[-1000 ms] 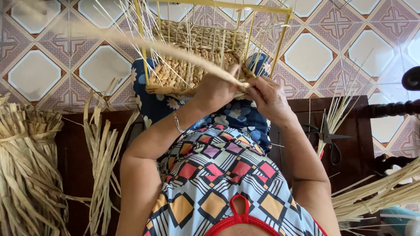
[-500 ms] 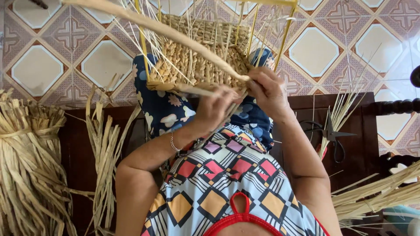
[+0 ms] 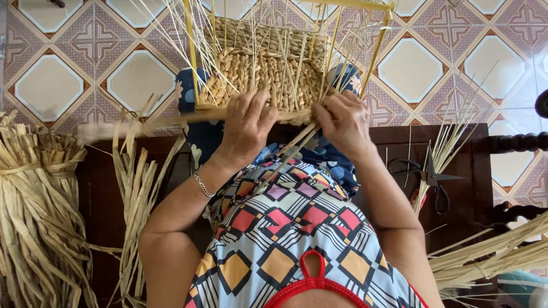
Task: The person weaves strips of plant fiber through a basket frame by hand.
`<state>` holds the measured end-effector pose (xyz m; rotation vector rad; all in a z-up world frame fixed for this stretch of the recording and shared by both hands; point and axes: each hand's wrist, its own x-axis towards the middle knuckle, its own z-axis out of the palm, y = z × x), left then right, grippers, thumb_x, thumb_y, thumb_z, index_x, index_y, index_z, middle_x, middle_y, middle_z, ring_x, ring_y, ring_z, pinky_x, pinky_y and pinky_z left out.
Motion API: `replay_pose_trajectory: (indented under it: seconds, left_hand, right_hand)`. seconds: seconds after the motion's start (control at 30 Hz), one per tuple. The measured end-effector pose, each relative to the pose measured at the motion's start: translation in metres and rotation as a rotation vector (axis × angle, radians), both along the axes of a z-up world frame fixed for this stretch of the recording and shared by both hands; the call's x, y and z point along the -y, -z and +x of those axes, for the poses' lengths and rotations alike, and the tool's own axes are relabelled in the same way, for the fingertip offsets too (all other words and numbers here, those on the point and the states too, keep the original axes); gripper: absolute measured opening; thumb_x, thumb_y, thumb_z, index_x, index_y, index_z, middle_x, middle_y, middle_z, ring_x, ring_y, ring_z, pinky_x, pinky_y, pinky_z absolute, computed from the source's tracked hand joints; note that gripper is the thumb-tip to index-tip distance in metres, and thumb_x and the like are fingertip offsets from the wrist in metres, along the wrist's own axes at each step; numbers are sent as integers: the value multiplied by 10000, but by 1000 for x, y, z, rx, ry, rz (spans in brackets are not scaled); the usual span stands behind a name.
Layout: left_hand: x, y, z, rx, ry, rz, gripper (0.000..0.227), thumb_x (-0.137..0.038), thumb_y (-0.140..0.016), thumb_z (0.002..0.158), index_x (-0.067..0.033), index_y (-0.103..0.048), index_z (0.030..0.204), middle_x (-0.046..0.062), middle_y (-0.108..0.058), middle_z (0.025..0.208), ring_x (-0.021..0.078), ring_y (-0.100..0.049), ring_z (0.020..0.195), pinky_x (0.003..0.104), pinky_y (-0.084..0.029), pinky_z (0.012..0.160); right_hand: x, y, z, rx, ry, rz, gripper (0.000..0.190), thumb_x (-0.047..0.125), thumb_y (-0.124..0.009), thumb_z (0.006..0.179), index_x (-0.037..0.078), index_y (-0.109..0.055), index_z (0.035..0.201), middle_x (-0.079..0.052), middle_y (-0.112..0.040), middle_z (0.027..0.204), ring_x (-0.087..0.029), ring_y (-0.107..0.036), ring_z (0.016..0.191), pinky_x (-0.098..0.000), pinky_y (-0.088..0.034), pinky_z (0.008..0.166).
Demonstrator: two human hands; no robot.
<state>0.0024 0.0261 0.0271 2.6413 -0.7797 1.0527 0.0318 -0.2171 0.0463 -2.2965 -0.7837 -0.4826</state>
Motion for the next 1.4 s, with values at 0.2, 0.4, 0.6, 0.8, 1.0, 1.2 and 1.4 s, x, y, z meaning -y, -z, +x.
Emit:
replay_pose_trajectory:
  seconds: [0.2, 0.4, 0.6, 0.8, 1.0, 1.2, 1.4]
  left_hand:
    - [-12, 27, -19, -402, 152, -151, 116, -118, -721, 989, -72, -629, 1043, 36, -625, 881, 177, -662, 853, 290, -575, 676]
    - [0, 27, -23, -173, 153, -86, 589, -330, -746, 876, -87, -495, 1351, 124, -623, 976, 230, -536, 925, 353, -525, 816]
    - [20, 19, -40, -312, 238, -86, 560, -379, -784, 935, 43, -599, 1253, 92, -616, 845, 252, -539, 865, 420, -459, 691]
    - [31, 56, -24, -652, 294, -539, 285, -137, -622, 1057, 39, -629, 1282, 128, -694, 870, 192, -671, 729, 286, -582, 579]
    - [33, 27, 16, -532, 474, -774, 119, -74, -641, 1061, -19, -651, 1167, 97, -737, 930, 100, -699, 667, 231, -547, 508]
    - [26, 1, 44, -737, 324, -557, 273, -54, -665, 971, 33, -599, 1221, 69, -718, 785, 111, -619, 526, 246, -482, 432]
    - [42, 42, 27, -711, 539, -951, 122, -123, -675, 1082, -57, -576, 1107, 56, -718, 908, 148, -766, 794, 275, -631, 653]
  right_hand:
    - [4, 33, 10, -118, 186, 179, 298, 97, -771, 977, 35, -657, 708, -58, -594, 593, -169, -479, 538, -359, -382, 511]
    - [-14, 16, 8, 311, 229, 89, 142, 132, -780, 1012, 53, -662, 1021, -74, -695, 948, -186, -661, 816, -343, -557, 719]
    - [-13, 48, 18, 391, 133, -34, 211, 111, -786, 973, -16, -630, 1036, -170, -691, 1061, -263, -699, 905, -279, -571, 663]
    - [9, -15, 1, -160, -116, 101, 241, -6, -673, 987, 26, -703, 1223, -128, -718, 1123, -237, -710, 1031, -360, -603, 888]
    - [7, -18, 4, -151, -242, 41, 189, 29, -729, 922, 4, -709, 1108, -139, -699, 1047, -316, -696, 965, -385, -564, 854]
    - [11, 0, 6, -355, -107, 133, 145, 33, -747, 929, -11, -690, 1055, -124, -700, 950, -251, -693, 817, -343, -534, 712]
    - [14, 12, 9, -378, -64, 246, 182, -11, -682, 959, -7, -665, 1139, -112, -717, 969, -211, -727, 846, -309, -574, 739]
